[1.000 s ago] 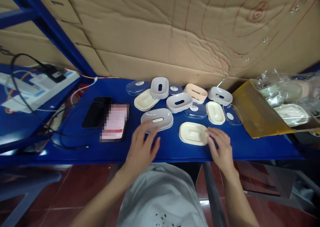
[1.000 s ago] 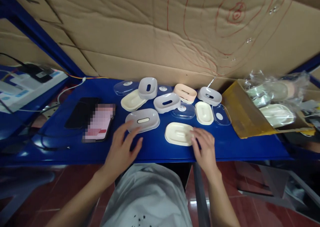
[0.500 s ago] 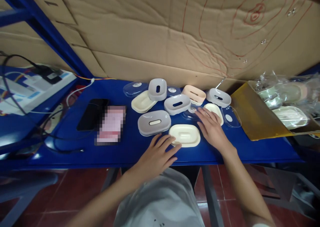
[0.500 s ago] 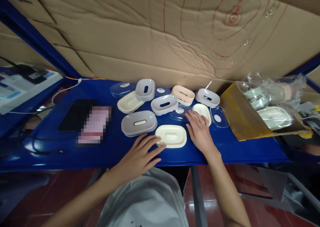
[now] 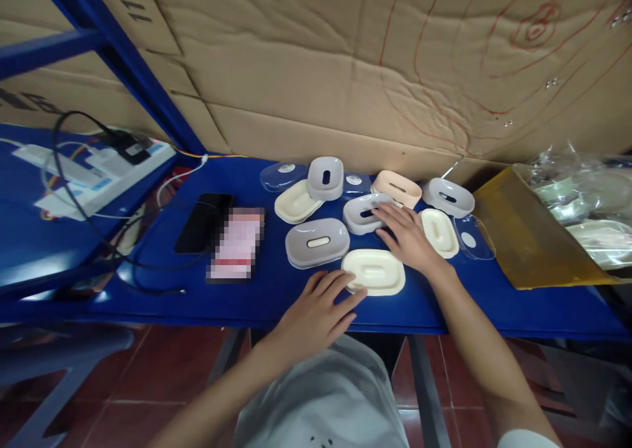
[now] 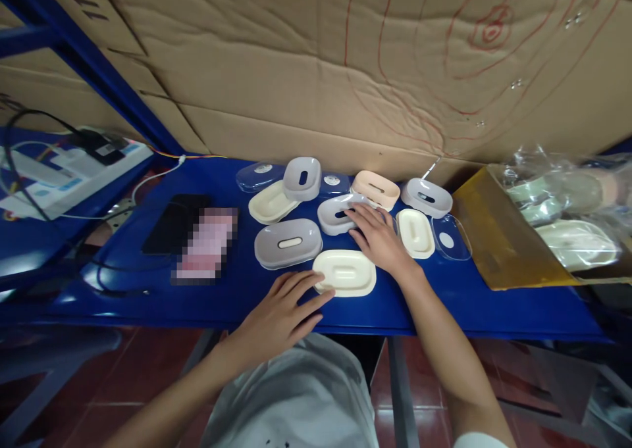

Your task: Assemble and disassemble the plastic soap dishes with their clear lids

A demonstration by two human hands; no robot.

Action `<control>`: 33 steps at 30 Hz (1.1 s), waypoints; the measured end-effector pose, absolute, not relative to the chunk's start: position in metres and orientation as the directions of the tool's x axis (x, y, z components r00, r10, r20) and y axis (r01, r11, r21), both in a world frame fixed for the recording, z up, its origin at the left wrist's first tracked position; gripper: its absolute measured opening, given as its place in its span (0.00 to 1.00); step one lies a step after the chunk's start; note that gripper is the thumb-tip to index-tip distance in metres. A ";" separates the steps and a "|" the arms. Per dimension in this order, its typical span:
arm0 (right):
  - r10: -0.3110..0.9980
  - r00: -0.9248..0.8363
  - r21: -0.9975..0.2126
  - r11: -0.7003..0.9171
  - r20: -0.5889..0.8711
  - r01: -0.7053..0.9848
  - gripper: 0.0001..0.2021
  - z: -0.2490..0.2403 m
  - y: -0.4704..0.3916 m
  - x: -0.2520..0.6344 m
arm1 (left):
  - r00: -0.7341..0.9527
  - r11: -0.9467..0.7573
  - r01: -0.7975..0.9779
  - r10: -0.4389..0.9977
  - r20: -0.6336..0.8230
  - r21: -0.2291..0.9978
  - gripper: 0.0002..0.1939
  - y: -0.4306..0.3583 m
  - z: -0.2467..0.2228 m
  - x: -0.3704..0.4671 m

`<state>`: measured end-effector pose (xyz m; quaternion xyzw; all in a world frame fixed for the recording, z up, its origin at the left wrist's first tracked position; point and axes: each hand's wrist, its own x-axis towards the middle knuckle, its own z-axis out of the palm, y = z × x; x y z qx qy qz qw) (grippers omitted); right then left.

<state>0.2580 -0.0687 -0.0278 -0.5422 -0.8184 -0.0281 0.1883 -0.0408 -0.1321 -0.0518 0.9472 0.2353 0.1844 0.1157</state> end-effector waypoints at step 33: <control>0.929 -0.269 -0.609 0.371 0.256 0.701 0.24 0.019 -0.096 0.287 | 0.425 -0.591 0.577 0.807 0.411 0.564 0.21 -0.106 -0.055 -0.075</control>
